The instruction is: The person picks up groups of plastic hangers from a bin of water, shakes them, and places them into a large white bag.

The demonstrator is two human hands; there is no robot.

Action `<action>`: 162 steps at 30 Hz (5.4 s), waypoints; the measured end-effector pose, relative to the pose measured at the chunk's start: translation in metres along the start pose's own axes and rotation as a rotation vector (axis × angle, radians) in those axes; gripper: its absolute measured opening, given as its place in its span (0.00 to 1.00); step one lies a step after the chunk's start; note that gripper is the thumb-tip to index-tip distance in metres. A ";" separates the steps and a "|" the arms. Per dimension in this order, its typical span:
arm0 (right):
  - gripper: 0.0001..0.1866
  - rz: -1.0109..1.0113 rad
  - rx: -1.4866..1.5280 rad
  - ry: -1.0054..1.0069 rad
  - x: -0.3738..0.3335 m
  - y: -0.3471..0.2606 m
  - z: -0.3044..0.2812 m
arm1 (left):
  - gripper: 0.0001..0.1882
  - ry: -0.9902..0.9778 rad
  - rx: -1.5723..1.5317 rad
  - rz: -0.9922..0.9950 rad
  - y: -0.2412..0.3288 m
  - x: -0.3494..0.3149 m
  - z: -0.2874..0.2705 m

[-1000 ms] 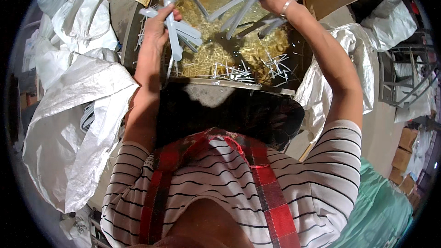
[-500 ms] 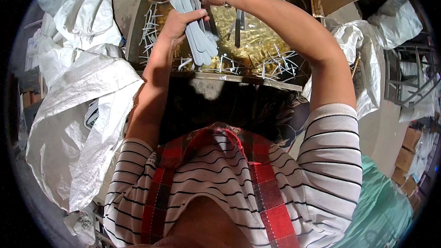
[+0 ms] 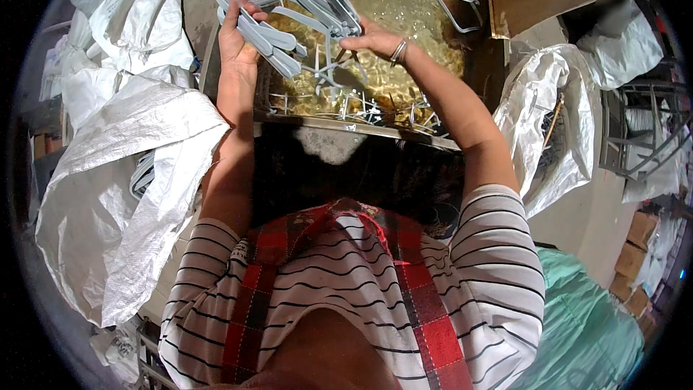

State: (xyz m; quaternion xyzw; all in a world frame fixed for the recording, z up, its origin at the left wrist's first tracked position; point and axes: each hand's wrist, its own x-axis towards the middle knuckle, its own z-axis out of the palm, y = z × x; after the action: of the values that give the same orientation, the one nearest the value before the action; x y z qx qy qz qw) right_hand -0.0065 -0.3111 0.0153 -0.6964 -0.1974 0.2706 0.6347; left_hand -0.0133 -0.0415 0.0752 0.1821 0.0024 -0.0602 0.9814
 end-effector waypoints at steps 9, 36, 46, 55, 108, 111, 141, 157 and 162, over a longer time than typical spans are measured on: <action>0.35 0.225 -1.419 -0.064 -0.029 -0.048 -0.001 | 0.09 0.151 0.040 0.199 0.018 0.008 -0.012; 0.07 -0.621 -1.836 -0.189 -0.039 -0.098 0.013 | 0.12 0.525 0.226 0.321 -0.009 0.008 0.003; 0.57 0.573 -1.349 -0.119 -0.033 -0.076 0.000 | 0.08 0.438 0.054 0.261 0.002 0.007 -0.002; 0.13 0.244 -1.033 0.027 -0.002 -0.009 0.076 | 0.10 0.321 0.041 0.189 0.008 0.011 -0.016; 0.14 0.110 -0.835 0.079 -0.020 -0.047 0.041 | 0.14 0.352 0.472 -0.251 -0.084 -0.016 0.010; 0.16 0.041 -0.763 0.076 -0.031 -0.051 0.047 | 0.13 0.379 0.513 -0.218 -0.073 -0.014 0.013; 0.41 0.492 -0.930 0.140 -0.032 -0.075 0.035 | 0.11 0.181 0.543 -0.059 -0.004 -0.022 0.032; 0.43 0.405 0.589 0.396 -0.033 -0.117 -0.006 | 0.21 -0.035 1.484 -0.112 -0.042 -0.043 0.044; 0.15 0.269 0.714 0.309 -0.013 -0.108 0.014 | 0.25 -0.324 1.405 -0.137 -0.061 -0.052 0.038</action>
State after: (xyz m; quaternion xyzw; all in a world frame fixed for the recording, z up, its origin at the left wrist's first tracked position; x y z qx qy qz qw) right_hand -0.0184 -0.2955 0.1229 -0.4844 0.0995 0.2948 0.8176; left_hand -0.0730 -0.1050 0.0900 0.7582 -0.1709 -0.1353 0.6145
